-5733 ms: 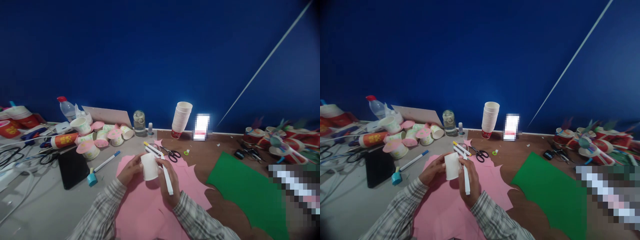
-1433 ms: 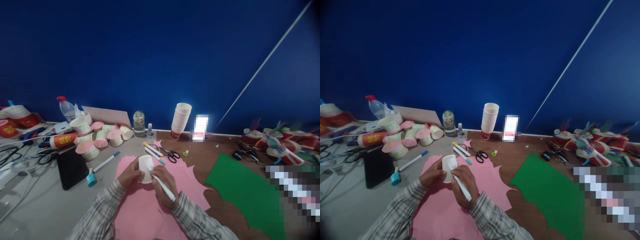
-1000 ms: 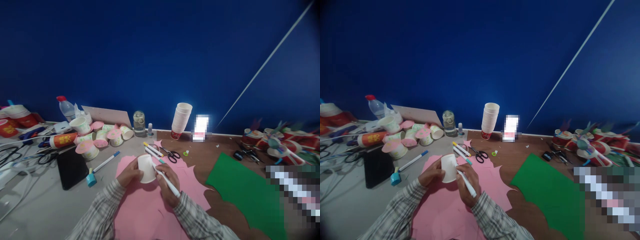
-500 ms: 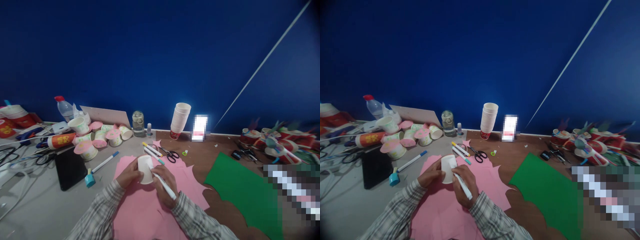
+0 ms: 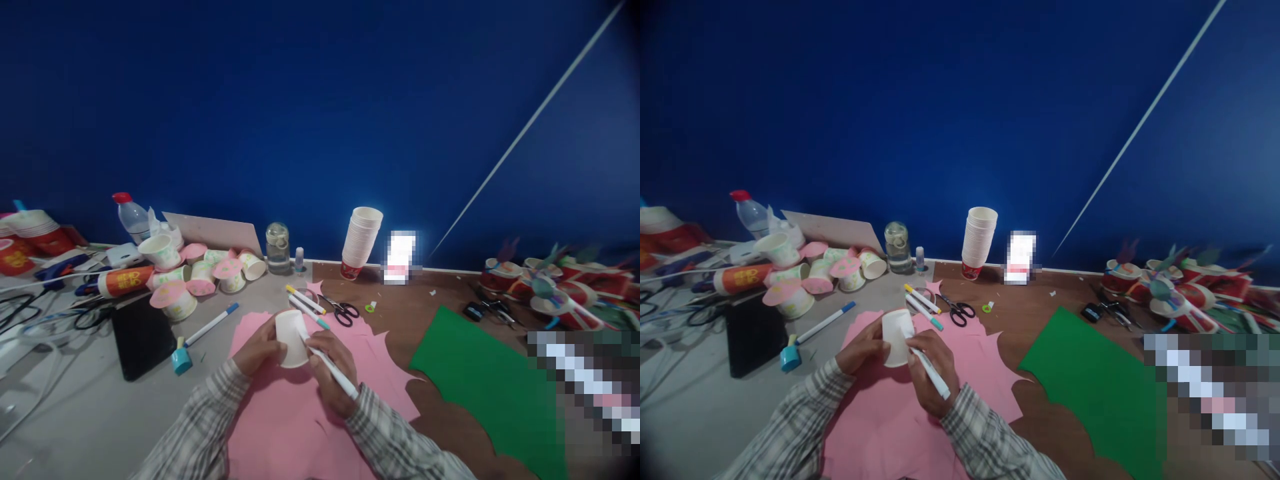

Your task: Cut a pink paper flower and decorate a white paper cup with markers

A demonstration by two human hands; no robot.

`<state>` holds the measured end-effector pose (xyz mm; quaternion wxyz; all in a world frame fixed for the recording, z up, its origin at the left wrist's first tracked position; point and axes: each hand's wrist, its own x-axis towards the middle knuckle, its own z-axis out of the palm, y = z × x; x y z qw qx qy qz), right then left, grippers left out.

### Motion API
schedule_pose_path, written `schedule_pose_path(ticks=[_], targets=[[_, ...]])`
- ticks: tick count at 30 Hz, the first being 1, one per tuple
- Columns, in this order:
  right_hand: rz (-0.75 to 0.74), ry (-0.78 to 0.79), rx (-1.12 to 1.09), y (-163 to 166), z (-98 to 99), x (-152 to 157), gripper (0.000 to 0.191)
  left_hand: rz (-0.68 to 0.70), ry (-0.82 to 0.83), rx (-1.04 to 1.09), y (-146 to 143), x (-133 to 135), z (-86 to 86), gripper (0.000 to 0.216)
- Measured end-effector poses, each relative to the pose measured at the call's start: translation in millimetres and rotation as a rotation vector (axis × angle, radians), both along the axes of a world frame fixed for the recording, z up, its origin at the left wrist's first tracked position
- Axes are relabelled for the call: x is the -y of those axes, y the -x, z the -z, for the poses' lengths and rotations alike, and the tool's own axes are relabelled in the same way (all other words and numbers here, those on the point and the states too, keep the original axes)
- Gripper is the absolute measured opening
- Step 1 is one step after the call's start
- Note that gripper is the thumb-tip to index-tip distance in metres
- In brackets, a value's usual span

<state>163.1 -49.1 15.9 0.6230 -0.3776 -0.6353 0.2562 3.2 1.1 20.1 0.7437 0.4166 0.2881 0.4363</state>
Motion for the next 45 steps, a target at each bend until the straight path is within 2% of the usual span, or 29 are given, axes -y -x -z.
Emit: schedule_pose_path(ticks=[4,7,12,15,19,24,29,32,35,40,45], targets=[[0.123,0.101,-0.137,5.9,-9.1,2.1,0.027,0.004,0.011,0.034,1.8,0.0,0.0,0.072],[0.172,0.173,-0.125,8.1,-10.3,1.5,0.029,0.007,0.018,0.035,1.7,0.3,-1.0,0.071],[0.116,0.142,-0.022,5.0,-2.2,0.8,0.029,0.010,-0.011,0.031,-0.8,-1.2,-3.5,0.068],[0.087,0.118,0.005,3.5,1.0,1.4,0.029,-0.017,-0.041,0.038,-2.6,-2.8,-0.4,0.064],[0.048,0.054,0.055,4.6,3.1,2.1,0.029,0.015,-0.061,-0.005,-4.3,-0.3,4.5,0.059],[-0.004,-0.037,0.086,5.3,1.6,3.6,0.029,0.014,-0.099,-0.096,-5.1,3.0,5.3,0.070],[-0.096,-0.087,0.115,-0.7,-3.0,3.8,0.038,-0.025,-0.101,-0.125,-5.1,0.3,4.5,0.065],[-0.098,-0.134,0.100,-3.3,-2.5,1.6,0.042,-0.020,-0.094,-0.117,-5.3,-0.7,4.9,0.062],[-0.045,-0.116,0.062,-2.8,0.0,0.1,0.038,-0.011,-0.093,-0.108,-5.6,-1.2,5.8,0.059],[0.011,0.048,0.059,-0.6,4.9,1.2,0.029,-0.019,-0.112,-0.121,-4.6,-2.8,8.4,0.055],[0.023,0.012,0.073,0.7,9.3,-0.5,0.023,-0.018,-0.133,-0.118,-3.3,-4.2,12.2,0.061]])
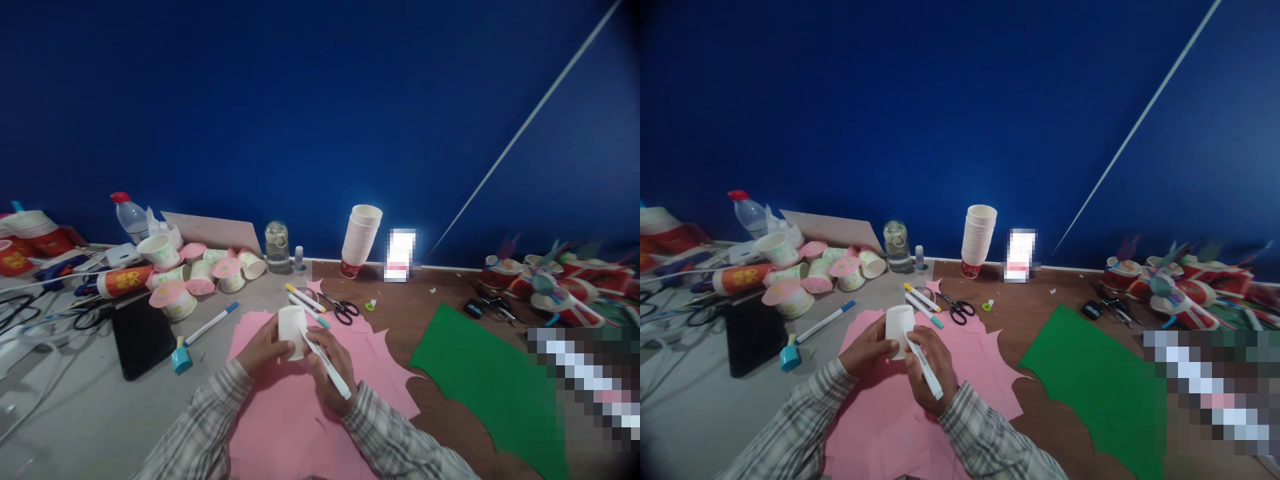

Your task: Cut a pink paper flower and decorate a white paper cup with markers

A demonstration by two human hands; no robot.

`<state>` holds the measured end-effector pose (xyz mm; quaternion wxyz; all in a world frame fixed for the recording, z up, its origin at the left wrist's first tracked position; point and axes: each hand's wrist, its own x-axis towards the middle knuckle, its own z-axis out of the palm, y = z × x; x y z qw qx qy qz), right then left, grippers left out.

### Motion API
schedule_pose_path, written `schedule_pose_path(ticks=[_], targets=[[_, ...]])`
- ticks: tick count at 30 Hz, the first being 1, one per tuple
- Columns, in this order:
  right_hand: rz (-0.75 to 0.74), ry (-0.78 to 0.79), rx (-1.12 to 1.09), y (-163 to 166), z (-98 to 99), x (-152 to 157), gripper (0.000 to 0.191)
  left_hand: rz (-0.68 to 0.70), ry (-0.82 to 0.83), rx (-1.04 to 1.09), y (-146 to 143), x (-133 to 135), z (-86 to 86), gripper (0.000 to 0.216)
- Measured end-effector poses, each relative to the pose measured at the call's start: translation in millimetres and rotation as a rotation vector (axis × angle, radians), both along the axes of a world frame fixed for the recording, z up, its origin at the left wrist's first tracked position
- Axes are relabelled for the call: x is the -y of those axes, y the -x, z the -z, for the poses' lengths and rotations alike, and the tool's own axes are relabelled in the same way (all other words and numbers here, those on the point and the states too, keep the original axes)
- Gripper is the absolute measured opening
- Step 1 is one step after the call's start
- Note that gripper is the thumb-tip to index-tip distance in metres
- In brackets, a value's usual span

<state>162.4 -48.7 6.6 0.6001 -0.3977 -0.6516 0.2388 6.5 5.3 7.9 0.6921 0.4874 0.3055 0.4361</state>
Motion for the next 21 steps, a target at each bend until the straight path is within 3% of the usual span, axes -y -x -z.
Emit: schedule_pose_path(ticks=[6,21], targets=[[0.023,-0.084,0.014,1.1,0.7,-3.3,0.025,-0.001,-0.020,-0.022,0.4,0.7,1.1,0.063],[0.029,-0.082,0.019,1.7,-0.3,-5.0,0.027,-0.013,-0.026,-0.073,0.9,-0.1,0.5,0.065]])
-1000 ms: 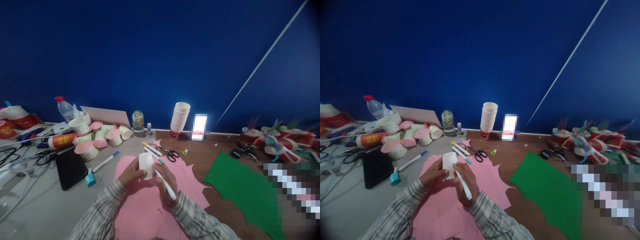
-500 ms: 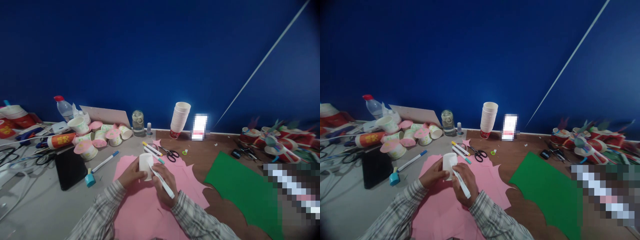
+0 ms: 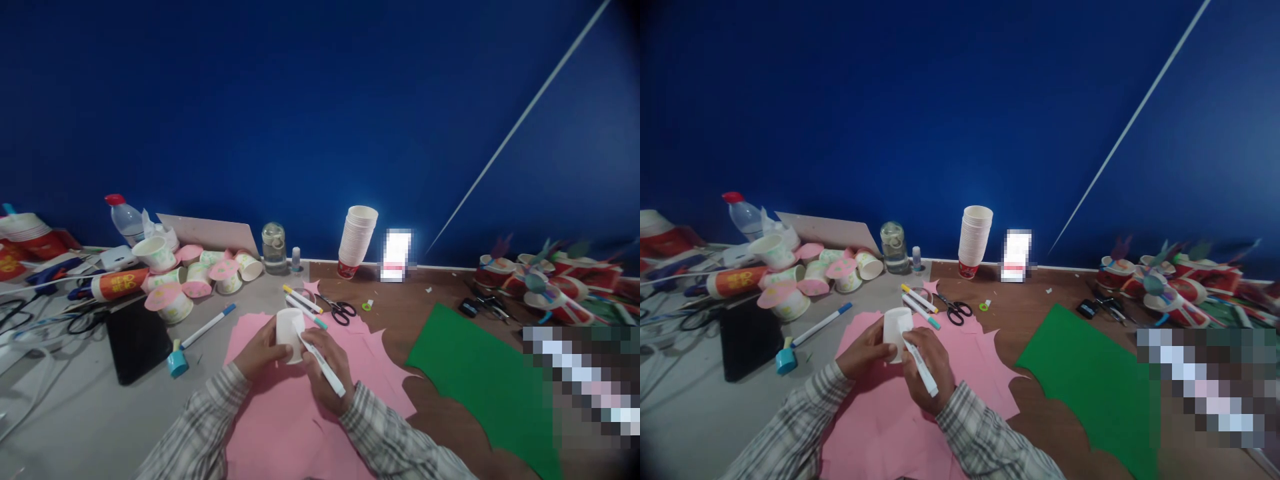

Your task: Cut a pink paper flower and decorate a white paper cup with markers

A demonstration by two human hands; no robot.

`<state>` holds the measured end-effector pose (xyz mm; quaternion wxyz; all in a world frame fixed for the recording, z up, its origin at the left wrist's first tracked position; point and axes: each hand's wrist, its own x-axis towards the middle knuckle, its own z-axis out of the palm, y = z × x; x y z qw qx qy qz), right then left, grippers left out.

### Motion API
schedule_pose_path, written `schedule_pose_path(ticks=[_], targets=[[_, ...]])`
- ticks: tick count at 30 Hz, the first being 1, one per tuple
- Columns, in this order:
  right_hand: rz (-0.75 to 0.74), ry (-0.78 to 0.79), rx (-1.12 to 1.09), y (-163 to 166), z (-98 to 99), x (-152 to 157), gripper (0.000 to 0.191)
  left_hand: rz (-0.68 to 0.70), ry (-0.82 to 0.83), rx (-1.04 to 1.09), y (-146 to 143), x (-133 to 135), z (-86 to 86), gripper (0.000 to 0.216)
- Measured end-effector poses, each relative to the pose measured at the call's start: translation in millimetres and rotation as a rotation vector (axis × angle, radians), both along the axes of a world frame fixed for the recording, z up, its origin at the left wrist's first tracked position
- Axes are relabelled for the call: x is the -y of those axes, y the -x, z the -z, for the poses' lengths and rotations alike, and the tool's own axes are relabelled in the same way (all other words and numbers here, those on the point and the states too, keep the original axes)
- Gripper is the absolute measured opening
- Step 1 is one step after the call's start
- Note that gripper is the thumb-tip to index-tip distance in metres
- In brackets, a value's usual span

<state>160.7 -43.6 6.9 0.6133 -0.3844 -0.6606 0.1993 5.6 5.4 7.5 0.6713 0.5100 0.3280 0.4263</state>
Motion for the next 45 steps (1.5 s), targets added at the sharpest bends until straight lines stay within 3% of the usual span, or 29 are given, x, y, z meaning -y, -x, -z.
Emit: schedule_pose_path(ticks=[13,24,37,45], targets=[[-0.013,0.042,-0.016,-2.9,4.5,1.8,0.024,0.030,0.035,0.062,0.5,-0.3,-1.2,0.065],[-0.048,0.104,-0.031,-4.2,-2.7,2.6,0.024,0.011,0.021,0.035,0.2,1.3,-3.3,0.065],[0.091,0.200,-0.139,-2.4,1.4,-2.3,0.019,0.063,0.031,0.031,5.1,0.5,-12.3,0.062],[0.066,0.182,-0.131,-3.5,0.9,-0.7,0.019,0.065,0.072,0.108,6.1,1.9,-12.2,0.061]])
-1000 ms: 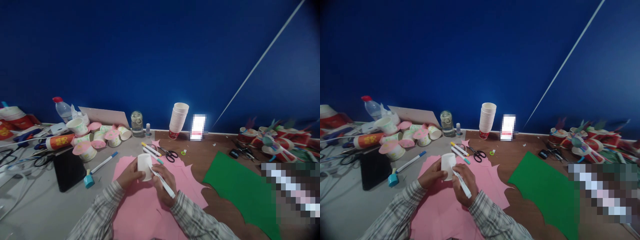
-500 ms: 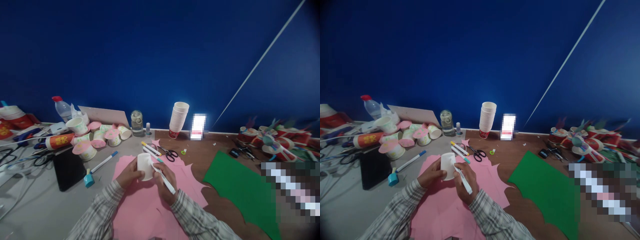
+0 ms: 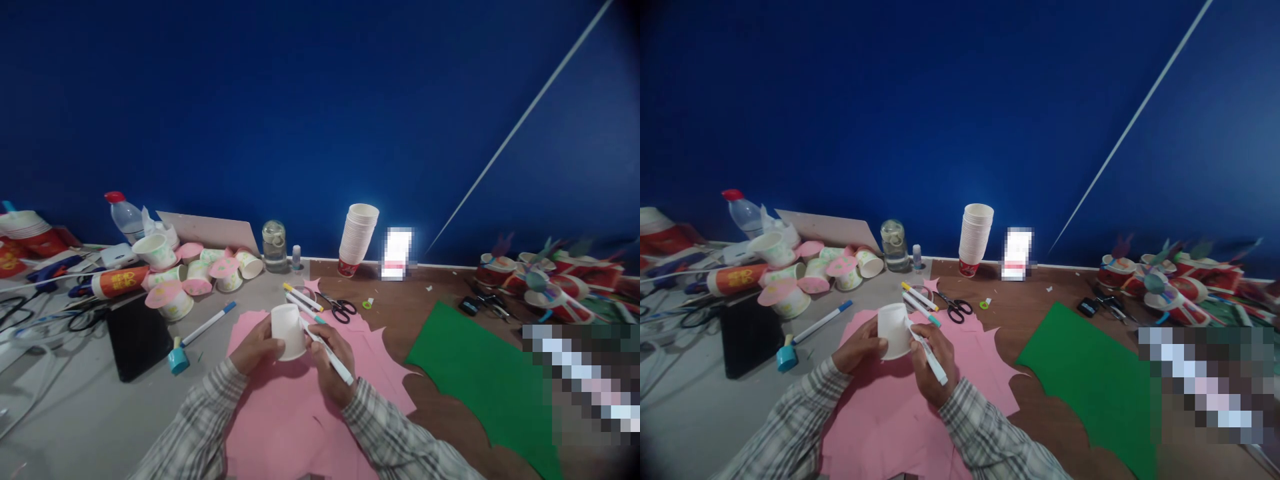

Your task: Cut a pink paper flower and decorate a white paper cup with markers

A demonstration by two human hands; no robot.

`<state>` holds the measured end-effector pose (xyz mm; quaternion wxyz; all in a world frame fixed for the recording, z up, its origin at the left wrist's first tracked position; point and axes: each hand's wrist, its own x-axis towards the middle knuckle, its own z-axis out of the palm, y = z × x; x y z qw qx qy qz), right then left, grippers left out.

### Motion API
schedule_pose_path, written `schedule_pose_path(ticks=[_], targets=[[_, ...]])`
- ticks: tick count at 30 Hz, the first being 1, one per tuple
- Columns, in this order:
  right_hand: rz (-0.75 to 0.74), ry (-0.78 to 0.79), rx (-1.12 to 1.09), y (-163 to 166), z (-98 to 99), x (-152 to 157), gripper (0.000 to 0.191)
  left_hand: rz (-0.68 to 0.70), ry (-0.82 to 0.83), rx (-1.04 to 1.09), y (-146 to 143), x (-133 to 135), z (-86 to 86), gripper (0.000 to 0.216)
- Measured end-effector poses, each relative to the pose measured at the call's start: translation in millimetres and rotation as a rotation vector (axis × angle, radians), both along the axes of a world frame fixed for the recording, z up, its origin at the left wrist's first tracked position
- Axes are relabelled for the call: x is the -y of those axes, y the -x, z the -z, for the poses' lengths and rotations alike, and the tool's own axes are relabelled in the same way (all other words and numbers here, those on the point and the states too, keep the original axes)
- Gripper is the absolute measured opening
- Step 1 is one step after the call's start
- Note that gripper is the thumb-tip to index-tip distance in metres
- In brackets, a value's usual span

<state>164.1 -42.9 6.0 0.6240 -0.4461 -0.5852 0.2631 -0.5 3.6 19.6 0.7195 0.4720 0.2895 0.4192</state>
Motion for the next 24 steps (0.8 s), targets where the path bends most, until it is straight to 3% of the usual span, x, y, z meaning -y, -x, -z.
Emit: schedule_pose_path(ticks=[13,24], targets=[[-0.148,-0.196,0.176,1.0,-5.8,6.4,0.026,-0.051,0.044,0.047,-4.3,1.4,1.6,0.062],[-0.088,-0.114,0.118,0.3,-6.1,2.7,0.023,-0.034,0.027,0.031,1.2,-1.8,4.4,0.060]])
